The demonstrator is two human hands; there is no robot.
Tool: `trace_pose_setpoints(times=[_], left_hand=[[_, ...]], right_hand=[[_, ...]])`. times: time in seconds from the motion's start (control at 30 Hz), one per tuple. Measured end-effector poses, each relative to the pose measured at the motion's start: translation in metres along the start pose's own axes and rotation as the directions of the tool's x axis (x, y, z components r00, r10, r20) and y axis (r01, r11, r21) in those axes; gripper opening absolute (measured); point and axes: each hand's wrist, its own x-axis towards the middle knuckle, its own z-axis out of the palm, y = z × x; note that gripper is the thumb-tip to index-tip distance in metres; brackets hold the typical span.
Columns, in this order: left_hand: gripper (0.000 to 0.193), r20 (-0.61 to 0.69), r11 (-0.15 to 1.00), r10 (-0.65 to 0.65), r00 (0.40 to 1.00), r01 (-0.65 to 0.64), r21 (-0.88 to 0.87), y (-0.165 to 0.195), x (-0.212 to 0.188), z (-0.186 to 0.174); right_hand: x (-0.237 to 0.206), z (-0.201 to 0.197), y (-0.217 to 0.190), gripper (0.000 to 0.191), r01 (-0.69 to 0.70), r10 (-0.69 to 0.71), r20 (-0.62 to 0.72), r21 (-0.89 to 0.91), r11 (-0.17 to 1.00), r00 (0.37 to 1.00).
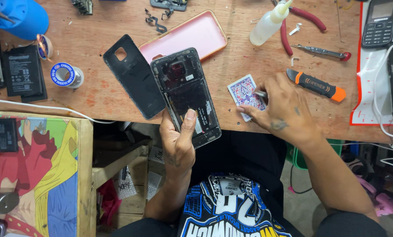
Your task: The person uses a metal prying tool to carefully lift and separate internal components and adhesive layers inside a disassembled smartphone. They work around the battery and camera area, then switch to a screwdriver to adjust screws on the device's edge.
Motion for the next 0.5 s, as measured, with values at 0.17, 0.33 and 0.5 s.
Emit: trace_pose_setpoints(times=[0.17,0.33,0.5], left_hand=[[0.028,-0.001,0.999,0.043,0.999,-0.043,-0.005,-0.001,-0.003,-0.005],[0.028,-0.009,0.998,0.059,0.998,-0.059,-0.034,-0.003,-0.007,-0.011],[0.028,-0.009,0.997,0.032,0.999,-0.033,-0.065,-0.001,-0.014,-0.011]], right_hand=[[-0.01,-0.004,0.0,0.055,0.061,-0.06,-0.028,0.011,0.998,0.998],[-0.016,-0.006,0.001,0.04,-0.089,0.076,0.116,0.105,0.991,0.99],[-0.016,-0.009,0.009,0.02,0.102,-0.116,0.152,0.096,0.99,0.982]])
